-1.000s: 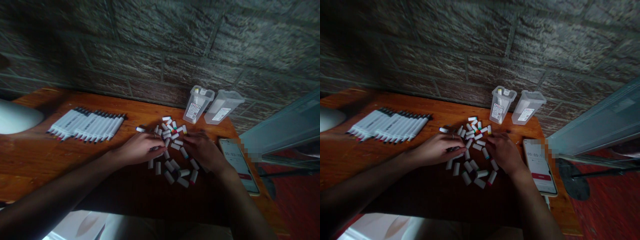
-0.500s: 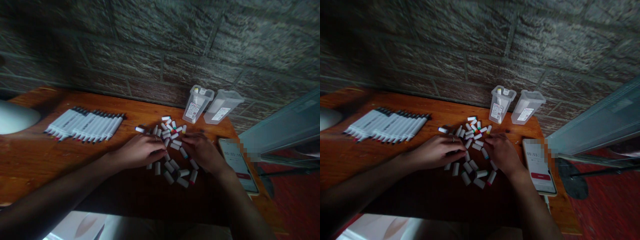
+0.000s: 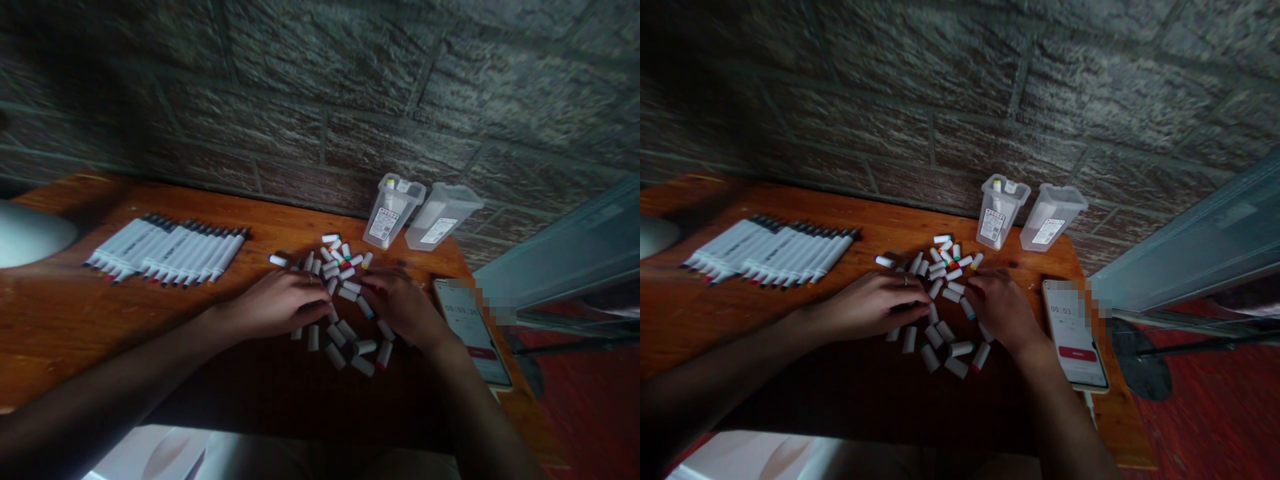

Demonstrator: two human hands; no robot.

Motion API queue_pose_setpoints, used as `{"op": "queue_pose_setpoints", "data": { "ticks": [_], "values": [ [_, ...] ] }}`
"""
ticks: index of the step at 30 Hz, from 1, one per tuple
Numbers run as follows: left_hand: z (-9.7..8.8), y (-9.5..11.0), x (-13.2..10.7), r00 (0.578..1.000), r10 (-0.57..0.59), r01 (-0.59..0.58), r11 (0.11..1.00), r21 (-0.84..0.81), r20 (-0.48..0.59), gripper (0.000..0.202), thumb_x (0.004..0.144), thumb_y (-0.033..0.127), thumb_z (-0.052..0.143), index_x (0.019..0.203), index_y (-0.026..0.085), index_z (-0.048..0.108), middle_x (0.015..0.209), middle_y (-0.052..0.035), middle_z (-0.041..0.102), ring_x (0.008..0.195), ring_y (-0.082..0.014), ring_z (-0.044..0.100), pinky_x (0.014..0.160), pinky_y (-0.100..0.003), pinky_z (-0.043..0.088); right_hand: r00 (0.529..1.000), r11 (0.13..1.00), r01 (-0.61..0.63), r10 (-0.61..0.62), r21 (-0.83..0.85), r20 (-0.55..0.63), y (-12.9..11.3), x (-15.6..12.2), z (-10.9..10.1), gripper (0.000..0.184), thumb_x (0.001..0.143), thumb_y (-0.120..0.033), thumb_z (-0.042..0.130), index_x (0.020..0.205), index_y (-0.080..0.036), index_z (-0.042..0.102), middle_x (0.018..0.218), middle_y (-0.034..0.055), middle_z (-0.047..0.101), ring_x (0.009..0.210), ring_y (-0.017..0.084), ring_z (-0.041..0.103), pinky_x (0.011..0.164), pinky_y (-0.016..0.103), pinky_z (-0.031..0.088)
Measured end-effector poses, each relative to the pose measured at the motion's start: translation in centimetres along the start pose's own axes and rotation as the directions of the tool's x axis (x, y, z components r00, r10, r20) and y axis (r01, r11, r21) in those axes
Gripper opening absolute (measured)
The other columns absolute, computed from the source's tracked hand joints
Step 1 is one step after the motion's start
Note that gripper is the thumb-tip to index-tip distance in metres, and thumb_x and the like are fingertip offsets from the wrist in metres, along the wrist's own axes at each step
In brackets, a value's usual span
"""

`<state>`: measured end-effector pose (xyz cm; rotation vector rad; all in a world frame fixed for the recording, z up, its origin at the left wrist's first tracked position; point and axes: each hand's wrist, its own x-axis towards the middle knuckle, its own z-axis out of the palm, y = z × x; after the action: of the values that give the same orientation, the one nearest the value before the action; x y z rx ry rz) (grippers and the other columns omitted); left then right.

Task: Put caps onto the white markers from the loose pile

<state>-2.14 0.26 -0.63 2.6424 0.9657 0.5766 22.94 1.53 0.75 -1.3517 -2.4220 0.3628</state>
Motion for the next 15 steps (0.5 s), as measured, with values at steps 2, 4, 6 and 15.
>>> {"op": "queue_pose_setpoints", "data": {
  "ticks": [2, 4, 6, 15],
  "values": [
    [0.08, -0.07, 0.0, 1.0, -0.006, 0.006, 1.0, 0.001, 0.0, 0.023, 0.098, 0.032, 0.053, 0.097, 0.023, 0.074, 0.096, -0.0012, 0.074, 0.088, -0.0149, 0.068, 0.079, -0.023, 0.049, 1.0, 1.0, 0.016, -0.016, -0.002, -0.012, 0.12, 0.01, 0.11, 0.018, 0.093, -0.019, 0.06, 0.094, -0.023, 0.077, 0.11, 0.0052, 0.075, 0.105, 0.022, 0.068, 0.099, 0.038, 0.051],
    [0.17, -0.15, -0.01, 1.0, -0.003, 0.003, 1.0, -0.001, -0.001, 0.023, 0.098, 0.032, 0.053, 0.096, 0.023, 0.074, 0.097, -0.0008, 0.074, 0.089, -0.0148, 0.068, 0.079, -0.023, 0.049, 1.0, 1.0, 0.024, -0.024, 0.002, -0.015, 0.32, 0.01, 0.25, 0.018, 0.093, -0.019, 0.059, 0.095, -0.024, 0.077, 0.109, 0.0044, 0.075, 0.104, 0.022, 0.068, 0.098, 0.038, 0.052],
    [0.24, -0.23, -0.02, 1.0, 0.002, -0.002, 1.0, 0.001, -0.006, 0.023, 0.098, 0.032, 0.053, 0.096, 0.023, 0.074, 0.097, -0.0004, 0.074, 0.09, -0.0148, 0.068, 0.08, -0.023, 0.048, 1.0, 1.0, 0.016, -0.016, 0.008, -0.008, 0.57, 0.01, 0.42, 0.019, 0.093, -0.019, 0.059, 0.098, -0.024, 0.077, 0.109, 0.0045, 0.075, 0.105, 0.022, 0.068, 0.098, 0.038, 0.052],
    [0.29, -0.25, -0.1, 1.0, -0.002, 0.002, 1.0, 0.011, -0.007, 0.022, 0.098, 0.033, 0.053, 0.098, 0.024, 0.073, 0.097, 0.0007, 0.073, 0.09, -0.0147, 0.068, 0.081, -0.024, 0.047, 0.999, 1.0, 0.017, -0.017, 0.013, -0.036, 0.8, -0.02, 0.71, 0.02, 0.093, -0.021, 0.06, 0.103, -0.023, 0.077, 0.113, 0.007, 0.074, 0.107, 0.024, 0.067, 0.098, 0.04, 0.053]
  ]
}}
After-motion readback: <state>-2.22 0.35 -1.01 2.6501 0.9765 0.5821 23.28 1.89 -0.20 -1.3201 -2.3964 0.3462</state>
